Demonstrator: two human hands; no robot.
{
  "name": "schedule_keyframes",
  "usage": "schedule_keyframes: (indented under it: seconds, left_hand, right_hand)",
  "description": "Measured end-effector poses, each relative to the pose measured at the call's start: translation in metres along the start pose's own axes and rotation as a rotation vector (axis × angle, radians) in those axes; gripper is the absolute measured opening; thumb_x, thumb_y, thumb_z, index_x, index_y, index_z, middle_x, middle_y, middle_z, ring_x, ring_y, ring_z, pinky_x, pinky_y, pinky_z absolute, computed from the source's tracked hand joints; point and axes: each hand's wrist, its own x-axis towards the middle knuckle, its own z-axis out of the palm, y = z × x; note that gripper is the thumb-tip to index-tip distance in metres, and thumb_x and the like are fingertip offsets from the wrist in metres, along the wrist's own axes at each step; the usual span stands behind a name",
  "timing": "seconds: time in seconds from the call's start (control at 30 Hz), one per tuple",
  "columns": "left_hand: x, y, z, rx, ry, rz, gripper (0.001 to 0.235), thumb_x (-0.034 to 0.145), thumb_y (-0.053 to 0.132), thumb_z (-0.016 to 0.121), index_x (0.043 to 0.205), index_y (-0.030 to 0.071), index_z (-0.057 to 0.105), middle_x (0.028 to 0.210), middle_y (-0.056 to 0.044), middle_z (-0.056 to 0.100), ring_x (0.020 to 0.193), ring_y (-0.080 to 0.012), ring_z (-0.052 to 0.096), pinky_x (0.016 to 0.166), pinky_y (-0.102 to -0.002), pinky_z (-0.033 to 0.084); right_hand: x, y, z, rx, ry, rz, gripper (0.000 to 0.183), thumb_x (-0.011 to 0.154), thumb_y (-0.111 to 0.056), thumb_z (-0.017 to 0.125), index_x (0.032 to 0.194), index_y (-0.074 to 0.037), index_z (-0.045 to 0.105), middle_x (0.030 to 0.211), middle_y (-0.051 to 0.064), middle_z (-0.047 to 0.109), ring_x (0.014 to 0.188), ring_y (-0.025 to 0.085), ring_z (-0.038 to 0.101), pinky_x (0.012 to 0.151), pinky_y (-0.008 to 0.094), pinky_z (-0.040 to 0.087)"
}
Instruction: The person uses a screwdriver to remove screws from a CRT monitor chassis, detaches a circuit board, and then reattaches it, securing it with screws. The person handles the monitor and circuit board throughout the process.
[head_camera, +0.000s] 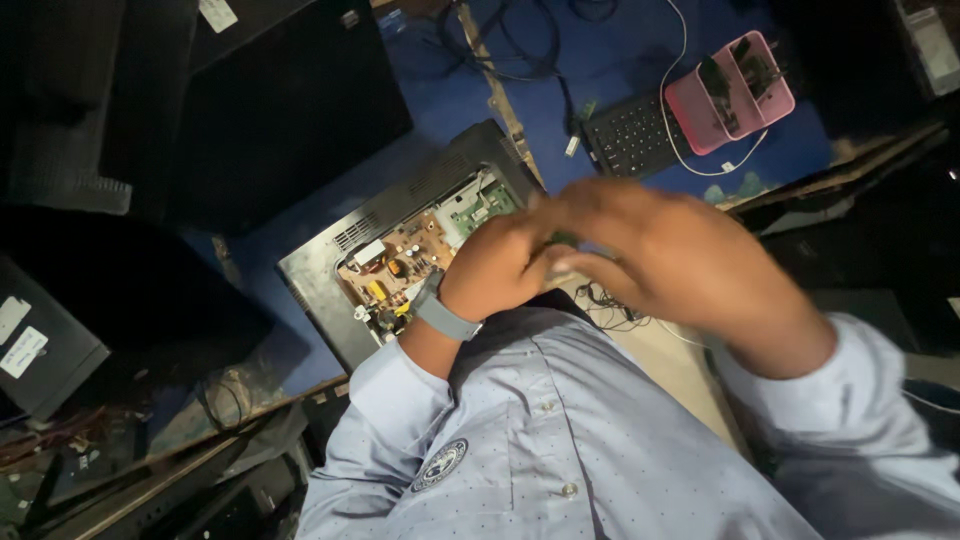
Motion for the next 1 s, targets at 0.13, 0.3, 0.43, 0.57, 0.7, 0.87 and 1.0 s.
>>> schedule_keyframes:
  seconds: [0.13, 0.3, 0.43, 0.57, 0.7, 0.87, 1.0]
  left_hand:
    - [0.005, 0.006, -0.005, 0.010, -0.101, -0.124, 0.027, 0.098, 0.015, 0.068, 0.122, 0.004, 0.067, 0.106, -0.019, 0.072, 0.098, -0.0400, 0.070, 0.085, -0.046, 0.055]
    - [0.004, 0.011, -0.002, -0.054, 0.142, -0.108, 0.034, 0.076, 0.018, 0.074, 0.107, 0.004, 0.072, 0.098, -0.015, 0.075, 0.086, -0.0320, 0.074, 0.075, -0.039, 0.059]
    - [0.009, 0.008, 0.011, 0.096, 0.175, -0.285, 0.016, 0.079, 0.020, 0.077, 0.088, 0.007, 0.078, 0.087, -0.015, 0.075, 0.076, -0.0296, 0.074, 0.069, -0.037, 0.057]
    - [0.008, 0.001, 0.001, -0.053, 0.014, -0.230, 0.022, 0.086, 0.016, 0.066, 0.106, 0.010, 0.075, 0.092, -0.014, 0.075, 0.078, -0.0327, 0.072, 0.072, -0.040, 0.056]
    - [0.010, 0.002, -0.004, -0.050, -0.014, 0.011, 0.026, 0.095, 0.017, 0.066, 0.119, 0.006, 0.064, 0.105, -0.018, 0.071, 0.095, -0.0400, 0.069, 0.081, -0.046, 0.054]
    - [0.013, 0.014, 0.002, -0.085, 0.067, -0.030, 0.019, 0.092, 0.017, 0.065, 0.109, 0.008, 0.068, 0.101, -0.015, 0.073, 0.091, -0.0374, 0.071, 0.078, -0.043, 0.057]
    - [0.012, 0.019, 0.009, 0.076, 0.187, -0.185, 0.017, 0.085, 0.022, 0.075, 0.092, 0.007, 0.072, 0.082, -0.015, 0.072, 0.072, -0.0352, 0.071, 0.065, -0.044, 0.055]
  right_hand:
    - [0.004, 0.002, 0.002, -0.246, -0.174, 0.052, 0.023, 0.091, -0.026, 0.067, 0.104, -0.006, 0.066, 0.087, 0.010, 0.072, 0.066, 0.030, 0.069, 0.052, 0.038, 0.052]
    - [0.014, 0.016, 0.026, -0.534, -0.159, 0.053, 0.053, 0.089, -0.057, 0.072, 0.065, -0.010, 0.065, 0.053, 0.007, 0.061, 0.045, 0.027, 0.061, 0.042, 0.038, 0.044]
    - [0.020, 0.003, 0.034, -0.705, -0.301, 0.365, 0.063, 0.090, -0.071, 0.067, 0.060, -0.015, 0.068, 0.050, 0.005, 0.058, 0.042, 0.023, 0.058, 0.040, 0.036, 0.042]
    - [0.024, -0.005, 0.015, -0.567, -0.324, 0.297, 0.049, 0.092, -0.055, 0.064, 0.096, -0.007, 0.072, 0.075, 0.009, 0.068, 0.060, 0.027, 0.066, 0.050, 0.038, 0.050]
    - [0.016, -0.006, -0.010, -0.277, -0.226, -0.118, 0.039, 0.079, -0.022, 0.064, 0.114, -0.005, 0.063, 0.102, 0.011, 0.069, 0.086, 0.029, 0.070, 0.066, 0.038, 0.057]
    - [0.010, 0.012, 0.013, -0.553, -0.284, 0.079, 0.029, 0.094, -0.035, 0.064, 0.091, -0.006, 0.069, 0.077, 0.008, 0.066, 0.058, 0.026, 0.065, 0.047, 0.038, 0.049]
    - [0.014, 0.023, 0.033, -0.640, -0.067, 0.153, 0.044, 0.097, -0.043, 0.072, 0.065, -0.013, 0.068, 0.061, 0.005, 0.063, 0.048, 0.026, 0.059, 0.041, 0.040, 0.041]
